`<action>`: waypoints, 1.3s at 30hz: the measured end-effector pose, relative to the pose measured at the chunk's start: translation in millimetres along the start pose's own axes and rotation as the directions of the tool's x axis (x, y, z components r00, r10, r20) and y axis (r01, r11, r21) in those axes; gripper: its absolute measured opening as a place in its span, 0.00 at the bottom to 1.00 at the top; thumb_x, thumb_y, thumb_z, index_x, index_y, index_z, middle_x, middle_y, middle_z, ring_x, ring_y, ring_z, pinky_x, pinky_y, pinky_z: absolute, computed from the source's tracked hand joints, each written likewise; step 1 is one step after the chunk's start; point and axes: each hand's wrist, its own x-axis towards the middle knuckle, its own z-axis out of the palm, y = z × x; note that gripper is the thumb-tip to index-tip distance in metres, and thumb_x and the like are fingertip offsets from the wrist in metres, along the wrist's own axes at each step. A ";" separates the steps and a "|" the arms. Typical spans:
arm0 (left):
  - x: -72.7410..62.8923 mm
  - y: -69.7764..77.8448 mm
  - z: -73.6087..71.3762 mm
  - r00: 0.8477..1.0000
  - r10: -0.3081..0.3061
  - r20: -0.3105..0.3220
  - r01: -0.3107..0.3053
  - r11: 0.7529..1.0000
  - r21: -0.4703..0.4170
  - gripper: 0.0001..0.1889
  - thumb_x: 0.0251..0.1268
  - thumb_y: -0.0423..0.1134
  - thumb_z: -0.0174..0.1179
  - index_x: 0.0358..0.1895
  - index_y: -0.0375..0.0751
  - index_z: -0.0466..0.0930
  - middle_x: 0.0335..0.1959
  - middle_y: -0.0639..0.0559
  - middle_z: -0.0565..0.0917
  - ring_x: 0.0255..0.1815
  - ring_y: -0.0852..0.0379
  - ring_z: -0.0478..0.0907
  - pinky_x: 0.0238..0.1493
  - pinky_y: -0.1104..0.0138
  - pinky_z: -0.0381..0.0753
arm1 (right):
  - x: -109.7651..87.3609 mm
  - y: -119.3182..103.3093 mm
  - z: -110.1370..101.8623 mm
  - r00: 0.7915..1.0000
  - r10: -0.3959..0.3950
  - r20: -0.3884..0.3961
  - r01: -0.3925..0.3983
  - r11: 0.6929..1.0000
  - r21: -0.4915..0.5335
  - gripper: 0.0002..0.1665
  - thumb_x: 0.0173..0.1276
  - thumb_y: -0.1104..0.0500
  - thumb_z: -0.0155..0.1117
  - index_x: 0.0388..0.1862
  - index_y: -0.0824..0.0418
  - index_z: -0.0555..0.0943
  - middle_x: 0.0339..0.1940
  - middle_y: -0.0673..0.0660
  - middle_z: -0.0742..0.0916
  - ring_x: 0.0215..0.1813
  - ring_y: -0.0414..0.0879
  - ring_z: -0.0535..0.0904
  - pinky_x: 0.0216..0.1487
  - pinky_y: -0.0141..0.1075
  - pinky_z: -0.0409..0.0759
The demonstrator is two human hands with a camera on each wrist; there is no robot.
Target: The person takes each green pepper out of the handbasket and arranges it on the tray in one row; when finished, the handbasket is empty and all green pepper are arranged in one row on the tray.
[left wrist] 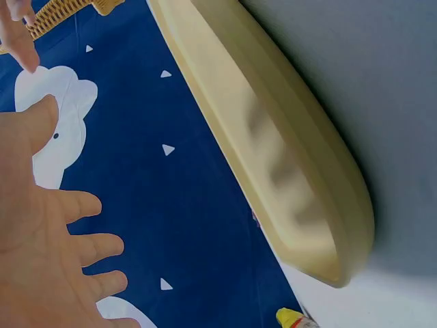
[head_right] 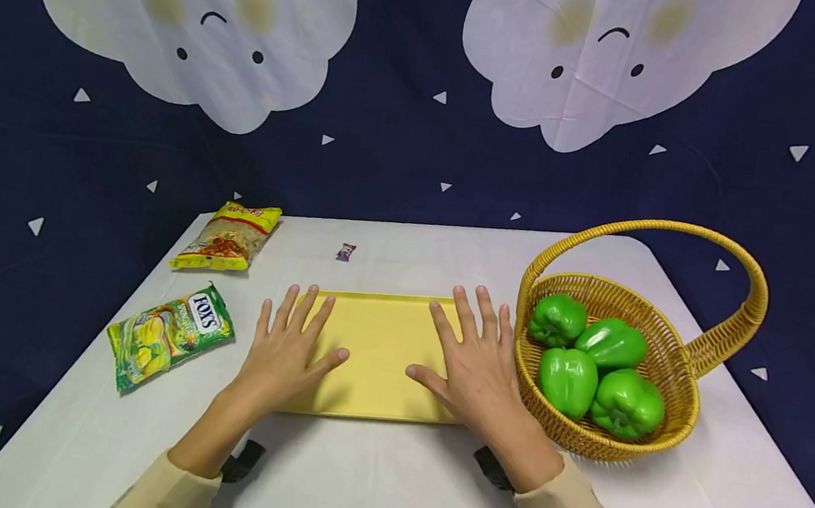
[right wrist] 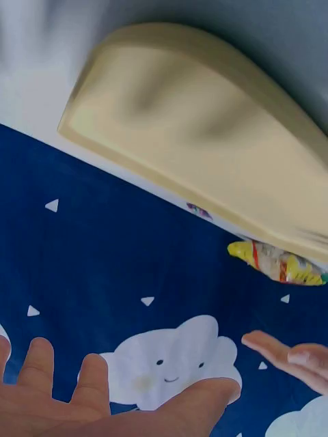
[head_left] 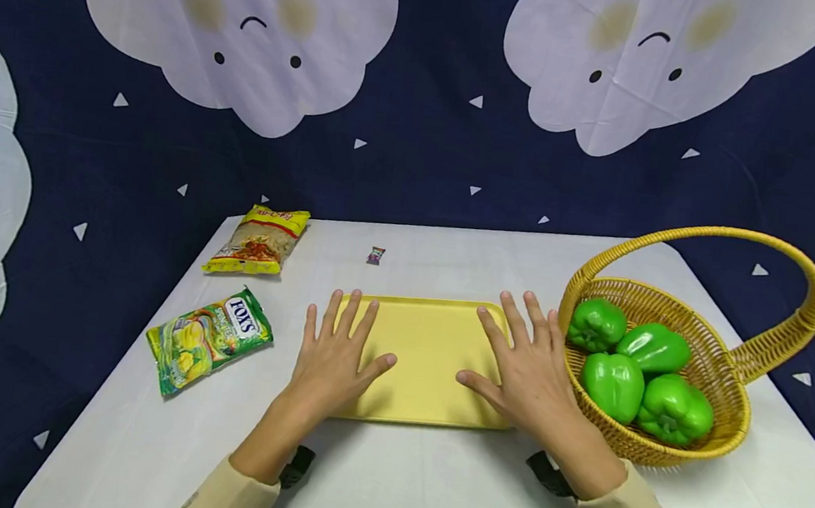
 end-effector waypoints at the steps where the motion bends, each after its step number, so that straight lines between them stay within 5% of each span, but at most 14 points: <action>1: -0.2 -0.5 -0.2 1.000 0.000 0.001 0.000 1.000 -0.004 0.41 0.65 0.69 0.41 0.75 0.50 0.48 0.78 0.44 0.46 0.78 0.42 0.37 0.73 0.42 0.33 | -0.6 0.3 -1.7 1.000 -0.006 -0.013 0.007 1.000 0.007 0.52 0.54 0.28 0.59 0.73 0.52 0.61 0.76 0.62 0.59 0.77 0.62 0.45 0.72 0.61 0.44; 8: -1.6 -4.1 -1.7 1.000 0.005 -0.009 -0.005 0.999 -0.039 0.41 0.65 0.67 0.42 0.75 0.48 0.49 0.77 0.43 0.48 0.78 0.42 0.37 0.72 0.41 0.35 | -4.0 3.6 -15.2 0.997 -0.018 -0.070 0.023 0.997 0.071 0.51 0.53 0.30 0.61 0.71 0.53 0.64 0.74 0.62 0.62 0.76 0.62 0.47 0.71 0.62 0.46; 16: -3.6 -8.6 -3.3 0.999 0.007 -0.034 -0.010 0.996 -0.090 0.40 0.66 0.65 0.45 0.75 0.46 0.51 0.76 0.41 0.51 0.78 0.40 0.40 0.72 0.40 0.39 | -8.6 11.3 -29.2 0.985 -0.037 -0.171 0.064 0.986 0.157 0.50 0.60 0.22 0.43 0.67 0.57 0.67 0.69 0.64 0.67 0.73 0.64 0.53 0.66 0.65 0.51; 22: -4.3 -12.8 -3.2 0.999 0.000 -0.044 -0.004 0.995 -0.104 0.40 0.65 0.64 0.47 0.74 0.46 0.52 0.76 0.40 0.53 0.77 0.40 0.42 0.72 0.40 0.40 | -12.4 18.6 -37.8 0.976 -0.031 -0.214 0.073 0.979 0.190 0.49 0.60 0.24 0.47 0.66 0.58 0.69 0.66 0.65 0.70 0.70 0.65 0.57 0.62 0.64 0.54; 29: -6.7 -19.8 -3.2 0.999 -0.021 -0.033 0.016 0.991 -0.136 0.39 0.66 0.62 0.49 0.74 0.45 0.53 0.75 0.40 0.53 0.77 0.39 0.43 0.72 0.41 0.40 | -16.1 28.1 -46.3 0.959 -0.028 -0.281 0.089 0.974 0.208 0.51 0.61 0.22 0.40 0.62 0.62 0.71 0.62 0.67 0.73 0.64 0.64 0.62 0.60 0.61 0.57; 39: -10.2 -37.5 -1.8 0.998 -0.037 -0.041 0.028 0.981 -0.193 0.37 0.66 0.57 0.52 0.73 0.43 0.55 0.74 0.39 0.55 0.76 0.38 0.45 0.70 0.41 0.43 | -26.8 48.2 -58.5 0.961 0.050 -0.273 0.030 0.959 0.281 0.40 0.54 0.44 0.70 0.62 0.61 0.72 0.60 0.65 0.75 0.61 0.62 0.66 0.57 0.58 0.60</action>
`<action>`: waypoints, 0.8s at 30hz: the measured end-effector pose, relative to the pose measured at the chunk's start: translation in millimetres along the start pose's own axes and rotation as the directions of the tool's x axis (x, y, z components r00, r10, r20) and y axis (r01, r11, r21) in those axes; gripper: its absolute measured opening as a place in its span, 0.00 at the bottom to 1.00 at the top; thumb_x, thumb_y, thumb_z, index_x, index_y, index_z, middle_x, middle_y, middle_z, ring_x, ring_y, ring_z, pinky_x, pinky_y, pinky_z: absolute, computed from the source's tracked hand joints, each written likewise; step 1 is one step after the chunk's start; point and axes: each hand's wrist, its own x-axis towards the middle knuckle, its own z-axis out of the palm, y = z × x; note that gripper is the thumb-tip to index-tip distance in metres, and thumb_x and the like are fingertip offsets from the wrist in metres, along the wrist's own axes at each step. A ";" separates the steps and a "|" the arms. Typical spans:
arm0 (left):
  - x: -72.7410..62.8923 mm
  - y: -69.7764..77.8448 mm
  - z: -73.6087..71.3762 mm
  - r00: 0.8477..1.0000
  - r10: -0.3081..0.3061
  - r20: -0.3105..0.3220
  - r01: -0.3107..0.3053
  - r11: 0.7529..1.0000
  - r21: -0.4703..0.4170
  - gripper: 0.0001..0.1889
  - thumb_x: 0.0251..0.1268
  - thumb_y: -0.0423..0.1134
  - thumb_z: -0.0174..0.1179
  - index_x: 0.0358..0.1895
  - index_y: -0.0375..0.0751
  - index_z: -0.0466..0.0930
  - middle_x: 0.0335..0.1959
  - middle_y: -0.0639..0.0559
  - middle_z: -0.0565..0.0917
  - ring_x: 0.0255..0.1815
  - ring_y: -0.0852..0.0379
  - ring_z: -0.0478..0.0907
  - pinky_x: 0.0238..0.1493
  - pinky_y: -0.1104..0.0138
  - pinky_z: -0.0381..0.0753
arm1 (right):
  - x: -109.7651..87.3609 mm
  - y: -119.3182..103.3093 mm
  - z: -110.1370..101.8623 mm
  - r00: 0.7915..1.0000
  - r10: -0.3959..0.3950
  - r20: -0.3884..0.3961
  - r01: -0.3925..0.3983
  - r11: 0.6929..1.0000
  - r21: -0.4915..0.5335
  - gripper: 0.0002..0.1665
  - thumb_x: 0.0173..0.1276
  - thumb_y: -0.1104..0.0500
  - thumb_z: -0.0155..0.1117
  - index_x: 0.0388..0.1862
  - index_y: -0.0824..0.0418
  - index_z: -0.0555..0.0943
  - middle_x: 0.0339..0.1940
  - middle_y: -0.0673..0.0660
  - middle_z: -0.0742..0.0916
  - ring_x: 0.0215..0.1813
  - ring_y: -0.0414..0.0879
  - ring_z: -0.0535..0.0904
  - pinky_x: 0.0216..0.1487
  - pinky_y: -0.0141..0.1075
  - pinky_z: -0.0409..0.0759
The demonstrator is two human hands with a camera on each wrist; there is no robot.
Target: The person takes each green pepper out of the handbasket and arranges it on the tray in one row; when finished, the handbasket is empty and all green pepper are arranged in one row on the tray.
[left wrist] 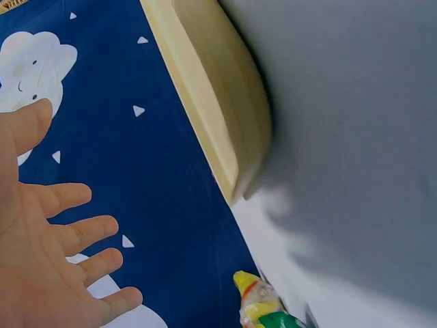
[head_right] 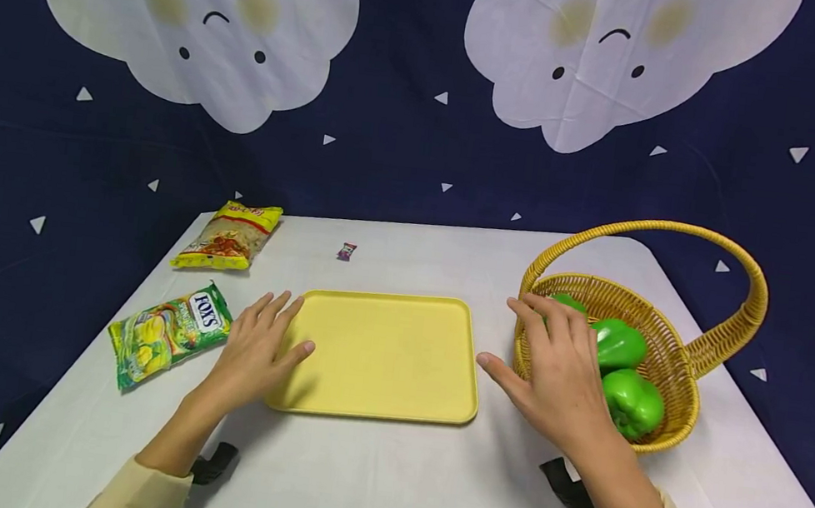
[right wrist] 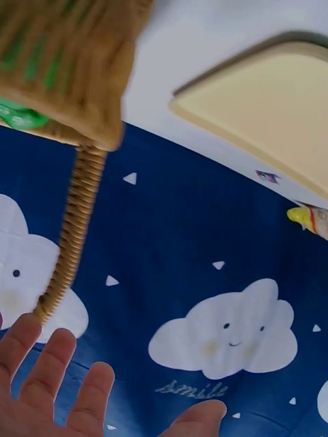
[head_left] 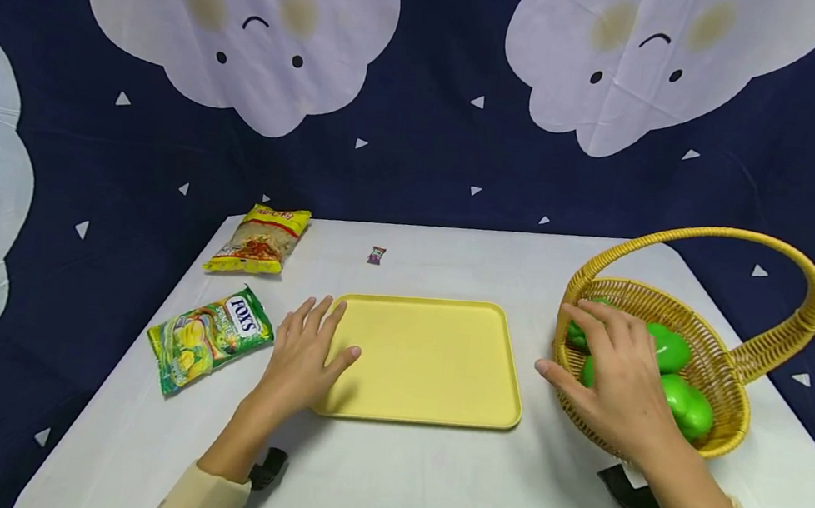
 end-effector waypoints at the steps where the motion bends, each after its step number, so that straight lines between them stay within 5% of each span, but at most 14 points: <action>1: -0.3 -1.9 -0.3 1.000 -0.003 0.003 0.003 1.000 -0.007 0.37 0.66 0.57 0.52 0.73 0.43 0.55 0.74 0.39 0.55 0.76 0.38 0.45 0.70 0.41 0.43 | -0.7 2.5 -1.5 1.000 -0.001 -0.008 0.001 1.000 0.002 0.40 0.53 0.44 0.70 0.61 0.61 0.73 0.59 0.65 0.76 0.60 0.62 0.66 0.57 0.57 0.61; 13: -0.7 -27.6 -0.1 1.000 0.016 0.007 -0.016 0.999 -0.035 0.36 0.64 0.54 0.56 0.72 0.43 0.57 0.73 0.39 0.59 0.73 0.38 0.50 0.68 0.40 0.49 | -14.4 31.4 -17.3 0.995 0.098 0.022 -0.098 0.995 -0.002 0.39 0.52 0.46 0.73 0.60 0.61 0.73 0.56 0.66 0.78 0.54 0.62 0.68 0.52 0.54 0.62; 24: -0.4 -43.0 -0.6 0.998 0.040 0.055 -0.033 0.992 -0.122 0.35 0.65 0.52 0.56 0.71 0.42 0.59 0.71 0.38 0.62 0.70 0.39 0.54 0.67 0.40 0.50 | -24.2 58.4 -18.9 0.993 0.106 0.047 -0.102 0.991 -0.083 0.40 0.48 0.47 0.74 0.56 0.66 0.74 0.50 0.67 0.79 0.51 0.63 0.68 0.51 0.54 0.62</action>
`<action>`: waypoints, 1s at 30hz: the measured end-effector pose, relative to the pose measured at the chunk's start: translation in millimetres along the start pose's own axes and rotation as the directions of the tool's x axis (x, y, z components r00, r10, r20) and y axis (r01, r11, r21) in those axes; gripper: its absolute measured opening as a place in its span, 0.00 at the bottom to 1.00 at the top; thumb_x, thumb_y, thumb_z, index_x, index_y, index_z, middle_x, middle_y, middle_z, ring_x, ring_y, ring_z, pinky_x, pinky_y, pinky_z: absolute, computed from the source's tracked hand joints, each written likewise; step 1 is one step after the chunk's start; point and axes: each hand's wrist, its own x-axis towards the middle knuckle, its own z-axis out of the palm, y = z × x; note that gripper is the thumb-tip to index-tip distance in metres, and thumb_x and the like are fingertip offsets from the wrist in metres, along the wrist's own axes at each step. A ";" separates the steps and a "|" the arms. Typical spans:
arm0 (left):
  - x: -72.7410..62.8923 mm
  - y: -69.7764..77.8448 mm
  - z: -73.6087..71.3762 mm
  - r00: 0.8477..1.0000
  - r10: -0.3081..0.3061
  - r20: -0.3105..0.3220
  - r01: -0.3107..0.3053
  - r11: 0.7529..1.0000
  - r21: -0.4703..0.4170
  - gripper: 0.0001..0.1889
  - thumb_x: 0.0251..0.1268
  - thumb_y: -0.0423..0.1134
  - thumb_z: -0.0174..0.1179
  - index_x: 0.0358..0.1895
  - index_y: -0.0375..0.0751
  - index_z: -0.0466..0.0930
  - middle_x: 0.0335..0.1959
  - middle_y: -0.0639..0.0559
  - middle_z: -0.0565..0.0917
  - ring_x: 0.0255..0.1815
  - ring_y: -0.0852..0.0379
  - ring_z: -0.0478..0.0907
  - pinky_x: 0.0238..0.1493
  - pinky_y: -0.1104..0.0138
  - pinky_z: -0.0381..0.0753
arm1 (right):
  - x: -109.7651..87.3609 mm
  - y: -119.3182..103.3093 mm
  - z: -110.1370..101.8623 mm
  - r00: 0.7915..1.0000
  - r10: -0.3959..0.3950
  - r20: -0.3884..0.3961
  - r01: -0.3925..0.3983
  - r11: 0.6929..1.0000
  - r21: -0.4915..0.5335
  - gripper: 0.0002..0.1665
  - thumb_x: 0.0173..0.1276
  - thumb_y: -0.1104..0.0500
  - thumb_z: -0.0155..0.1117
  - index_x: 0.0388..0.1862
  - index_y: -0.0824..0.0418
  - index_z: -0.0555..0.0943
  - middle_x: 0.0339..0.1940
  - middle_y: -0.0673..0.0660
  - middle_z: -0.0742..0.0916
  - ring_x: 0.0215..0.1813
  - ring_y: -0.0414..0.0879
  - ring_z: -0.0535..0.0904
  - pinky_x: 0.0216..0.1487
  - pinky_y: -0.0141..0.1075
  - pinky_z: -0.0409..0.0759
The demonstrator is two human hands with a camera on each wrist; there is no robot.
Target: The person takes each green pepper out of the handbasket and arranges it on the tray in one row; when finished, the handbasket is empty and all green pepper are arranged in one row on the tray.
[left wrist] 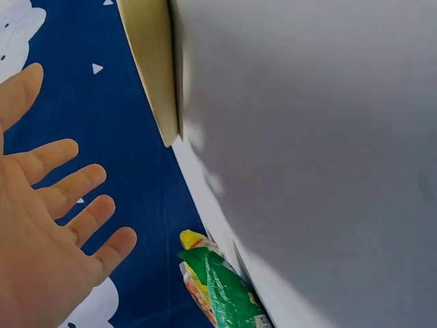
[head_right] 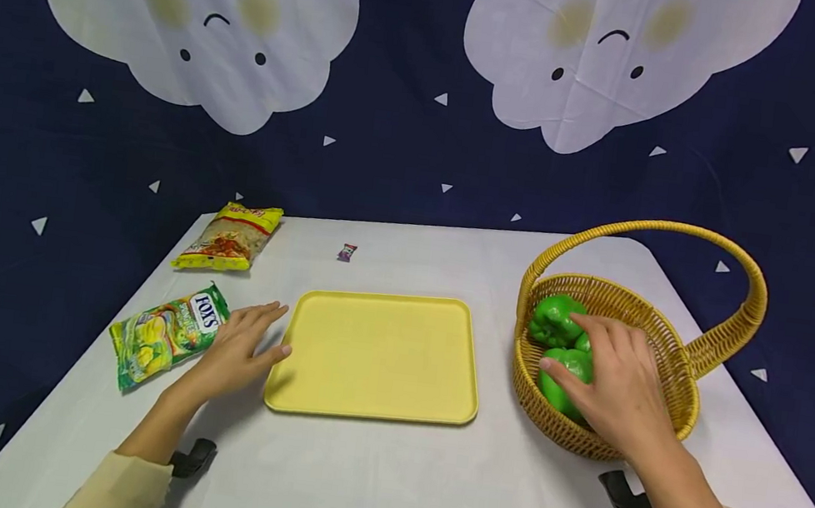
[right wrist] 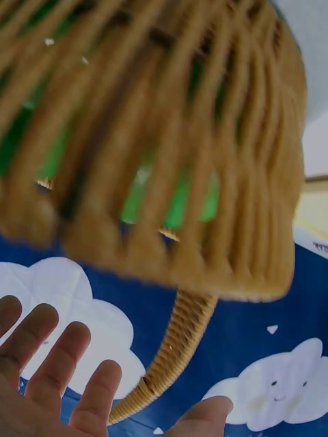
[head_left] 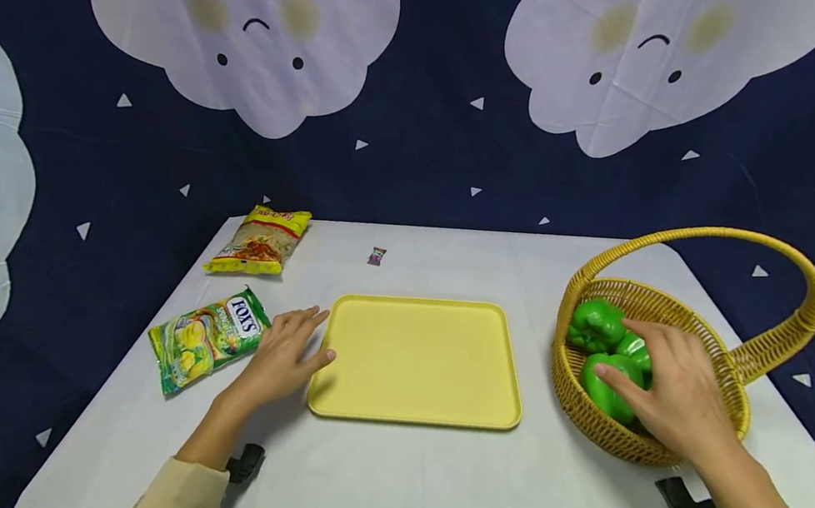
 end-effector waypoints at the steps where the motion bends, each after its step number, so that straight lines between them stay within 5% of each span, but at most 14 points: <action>1: 0.1 -1.0 -0.1 1.000 0.002 0.002 -0.002 1.000 -0.006 0.35 0.65 0.52 0.57 0.71 0.42 0.59 0.71 0.38 0.62 0.70 0.39 0.54 0.66 0.40 0.51 | -0.4 1.6 0.4 1.000 0.000 0.007 0.000 1.000 -0.007 0.40 0.48 0.47 0.75 0.56 0.67 0.73 0.49 0.68 0.79 0.50 0.63 0.68 0.50 0.53 0.62; 12: 2.3 -9.7 1.8 0.999 0.028 0.019 -0.027 0.998 -0.062 0.34 0.63 0.50 0.59 0.69 0.41 0.62 0.70 0.41 0.65 0.69 0.41 0.57 0.65 0.41 0.55 | -3.2 13.0 3.3 0.991 0.053 0.126 -0.046 0.997 -0.059 0.43 0.49 0.44 0.74 0.58 0.67 0.71 0.52 0.70 0.77 0.51 0.63 0.69 0.49 0.53 0.64; 30: 7.0 -15.6 -1.5 0.980 0.004 0.198 0.030 0.985 -0.168 0.36 0.61 0.49 0.62 0.70 0.42 0.61 0.72 0.41 0.61 0.70 0.40 0.55 0.65 0.40 0.59 | -6.8 18.9 8.2 0.918 0.210 0.338 -0.181 0.977 -0.114 0.50 0.57 0.34 0.64 0.64 0.70 0.66 0.57 0.74 0.74 0.57 0.68 0.67 0.51 0.63 0.66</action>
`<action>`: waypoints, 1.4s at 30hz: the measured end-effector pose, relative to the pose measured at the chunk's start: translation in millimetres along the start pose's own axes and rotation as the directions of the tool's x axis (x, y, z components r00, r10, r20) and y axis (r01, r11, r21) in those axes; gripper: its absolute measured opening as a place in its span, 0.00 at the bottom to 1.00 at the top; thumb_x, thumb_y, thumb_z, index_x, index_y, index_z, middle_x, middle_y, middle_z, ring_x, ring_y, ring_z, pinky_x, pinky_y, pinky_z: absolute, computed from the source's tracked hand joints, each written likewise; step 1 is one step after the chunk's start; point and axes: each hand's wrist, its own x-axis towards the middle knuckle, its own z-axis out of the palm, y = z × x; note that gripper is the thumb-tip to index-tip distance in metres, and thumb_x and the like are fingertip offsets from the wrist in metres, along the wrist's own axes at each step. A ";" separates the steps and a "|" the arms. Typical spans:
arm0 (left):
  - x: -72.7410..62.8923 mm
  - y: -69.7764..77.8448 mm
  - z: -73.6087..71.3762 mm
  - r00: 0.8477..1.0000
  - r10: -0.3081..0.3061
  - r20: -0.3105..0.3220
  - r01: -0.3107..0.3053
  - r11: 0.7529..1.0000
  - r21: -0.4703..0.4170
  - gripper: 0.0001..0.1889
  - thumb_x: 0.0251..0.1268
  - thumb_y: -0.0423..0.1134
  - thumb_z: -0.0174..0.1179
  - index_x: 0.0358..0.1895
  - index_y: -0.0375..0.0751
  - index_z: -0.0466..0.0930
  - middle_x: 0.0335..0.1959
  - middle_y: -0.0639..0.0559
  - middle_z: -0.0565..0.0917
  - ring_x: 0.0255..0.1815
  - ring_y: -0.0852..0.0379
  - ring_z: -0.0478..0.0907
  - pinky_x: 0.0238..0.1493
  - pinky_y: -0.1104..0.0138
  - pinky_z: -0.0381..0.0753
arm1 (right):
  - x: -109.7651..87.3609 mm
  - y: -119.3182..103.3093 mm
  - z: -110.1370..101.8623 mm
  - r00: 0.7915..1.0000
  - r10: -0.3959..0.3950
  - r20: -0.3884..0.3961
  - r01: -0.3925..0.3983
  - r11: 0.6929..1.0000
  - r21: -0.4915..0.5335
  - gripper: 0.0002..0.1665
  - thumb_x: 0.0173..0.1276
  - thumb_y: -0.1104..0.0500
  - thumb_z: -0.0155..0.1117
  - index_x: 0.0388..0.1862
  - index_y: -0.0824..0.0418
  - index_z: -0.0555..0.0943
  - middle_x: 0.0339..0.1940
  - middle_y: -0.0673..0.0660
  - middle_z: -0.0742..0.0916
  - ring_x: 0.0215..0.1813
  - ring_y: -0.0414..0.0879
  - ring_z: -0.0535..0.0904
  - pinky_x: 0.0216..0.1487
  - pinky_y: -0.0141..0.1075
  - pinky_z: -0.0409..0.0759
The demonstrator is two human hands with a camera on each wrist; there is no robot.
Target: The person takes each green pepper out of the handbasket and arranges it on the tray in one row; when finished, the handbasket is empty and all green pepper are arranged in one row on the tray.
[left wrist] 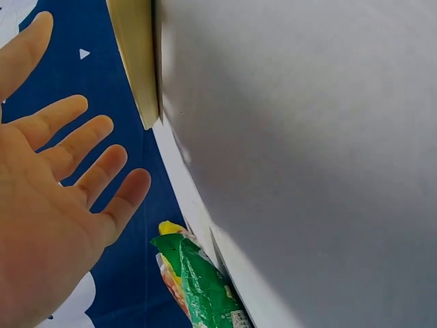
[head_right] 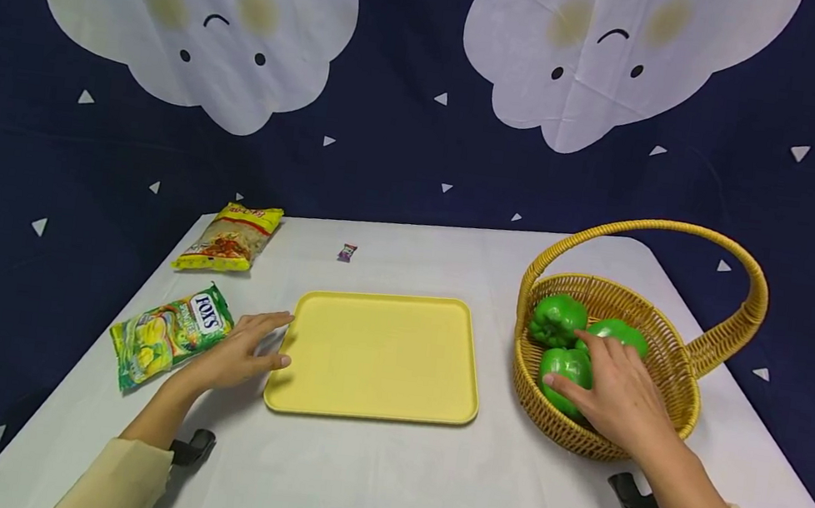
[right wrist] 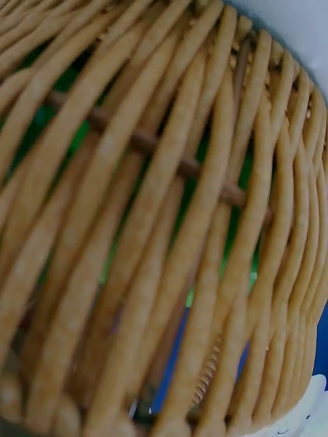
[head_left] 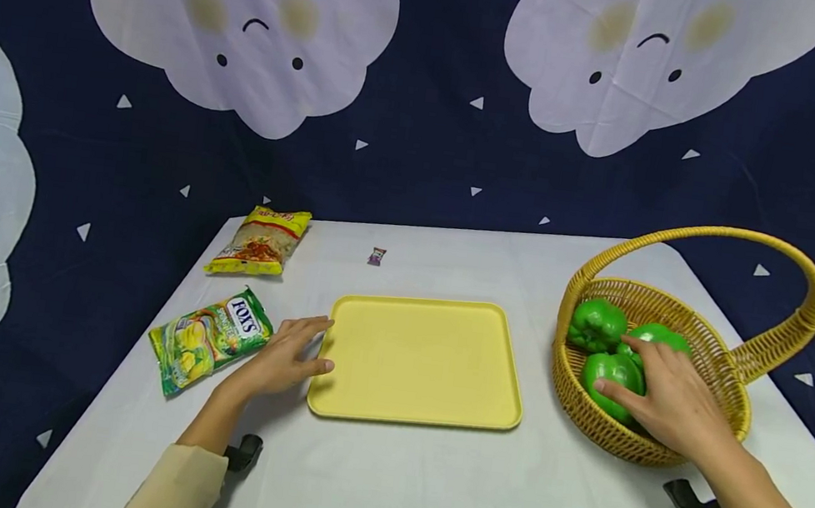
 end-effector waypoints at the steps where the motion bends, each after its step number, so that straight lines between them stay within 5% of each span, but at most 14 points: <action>1: 0.0 -0.3 -0.3 1.000 -0.002 0.008 0.002 1.000 -0.005 0.36 0.60 0.48 0.62 0.70 0.42 0.61 0.72 0.41 0.61 0.70 0.40 0.55 0.65 0.40 0.58 | 0.0 0.2 0.3 1.000 0.006 0.008 -0.006 1.000 -0.002 0.51 0.57 0.34 0.64 0.64 0.70 0.66 0.57 0.74 0.74 0.57 0.69 0.67 0.51 0.63 0.67; 19: -1.8 -12.4 -5.3 0.987 -0.037 0.154 0.045 0.998 -0.052 0.39 0.59 0.44 0.63 0.72 0.41 0.57 0.74 0.43 0.59 0.73 0.39 0.53 0.69 0.42 0.54 | 1.0 5.7 5.4 0.997 0.025 0.075 -0.023 0.999 -0.029 0.52 0.58 0.32 0.61 0.65 0.71 0.65 0.58 0.78 0.73 0.57 0.72 0.67 0.54 0.65 0.64; 29: -1.2 -18.0 -4.8 0.985 -0.019 0.170 0.026 0.999 -0.040 0.42 0.56 0.45 0.66 0.72 0.39 0.56 0.74 0.43 0.58 0.73 0.38 0.52 0.69 0.41 0.53 | 2.4 6.7 8.7 0.997 0.012 0.078 -0.007 0.998 -0.063 0.52 0.59 0.32 0.60 0.64 0.72 0.65 0.57 0.77 0.74 0.56 0.72 0.68 0.53 0.64 0.65; 42: 0.4 -18.4 -4.3 0.979 -0.074 0.192 0.077 0.997 -0.007 0.43 0.53 0.49 0.67 0.72 0.43 0.58 0.75 0.44 0.58 0.73 0.38 0.52 0.68 0.40 0.52 | 3.9 8.4 10.6 0.997 0.015 0.077 -0.007 0.995 -0.099 0.52 0.58 0.30 0.59 0.63 0.71 0.67 0.56 0.76 0.76 0.55 0.71 0.70 0.49 0.62 0.66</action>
